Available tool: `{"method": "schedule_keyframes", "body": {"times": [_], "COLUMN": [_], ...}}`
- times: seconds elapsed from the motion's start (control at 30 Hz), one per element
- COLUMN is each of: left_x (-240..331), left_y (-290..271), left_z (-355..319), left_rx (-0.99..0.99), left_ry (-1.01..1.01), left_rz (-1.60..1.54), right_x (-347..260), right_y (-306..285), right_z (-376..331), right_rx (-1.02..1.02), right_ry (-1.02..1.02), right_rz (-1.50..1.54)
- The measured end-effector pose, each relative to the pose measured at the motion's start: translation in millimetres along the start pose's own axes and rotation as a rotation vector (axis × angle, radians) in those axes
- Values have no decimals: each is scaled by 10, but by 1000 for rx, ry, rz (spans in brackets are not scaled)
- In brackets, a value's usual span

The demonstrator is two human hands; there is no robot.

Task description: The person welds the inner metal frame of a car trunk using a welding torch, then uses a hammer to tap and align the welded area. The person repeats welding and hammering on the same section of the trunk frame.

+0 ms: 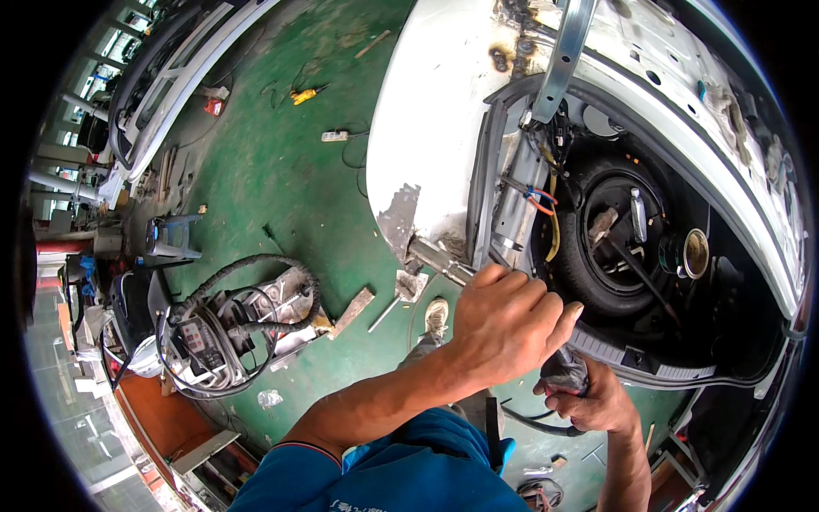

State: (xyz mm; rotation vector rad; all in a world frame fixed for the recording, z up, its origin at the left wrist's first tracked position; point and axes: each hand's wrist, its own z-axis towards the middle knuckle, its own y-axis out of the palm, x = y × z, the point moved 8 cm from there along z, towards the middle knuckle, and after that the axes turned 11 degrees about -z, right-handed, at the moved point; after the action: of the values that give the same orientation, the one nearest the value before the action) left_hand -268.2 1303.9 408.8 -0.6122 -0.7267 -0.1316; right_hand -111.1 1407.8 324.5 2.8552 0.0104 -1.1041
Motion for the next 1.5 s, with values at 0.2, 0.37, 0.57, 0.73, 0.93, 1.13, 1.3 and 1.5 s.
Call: {"method": "schedule_keyframes", "body": {"times": [0.2,0.37,0.57,0.73,0.93,1.13,1.3,1.5], "left_x": [2,5,9,9,7,139,87,39], "left_y": [-25,-4,-4,11,48,95,158,138], "left_z": [32,42,33,28,23,65,14,1], "left_rx": [0,-3,-16,-25,-39,-59,-83,-92], "left_ry": [-12,-5,-2,-5,-13,28,7,0], "left_rz": [-14,-11,-3,8,21,23,36,59], "right_x": [-79,-127,-96,-24,-64,16,68,43], "right_y": [-8,-12,-32,-58,-6,-86,-93,-54], "right_z": [-63,-61,-62,-41,-29,-82,-49,63], "right_rx": [6,14,1,-6,-51,-33,-49,-93], "right_ry": [42,15,43,1,-22,-37,11,-48], "right_rz": [-56,-69,-142,-185,-61,-79,-67,-48]}}
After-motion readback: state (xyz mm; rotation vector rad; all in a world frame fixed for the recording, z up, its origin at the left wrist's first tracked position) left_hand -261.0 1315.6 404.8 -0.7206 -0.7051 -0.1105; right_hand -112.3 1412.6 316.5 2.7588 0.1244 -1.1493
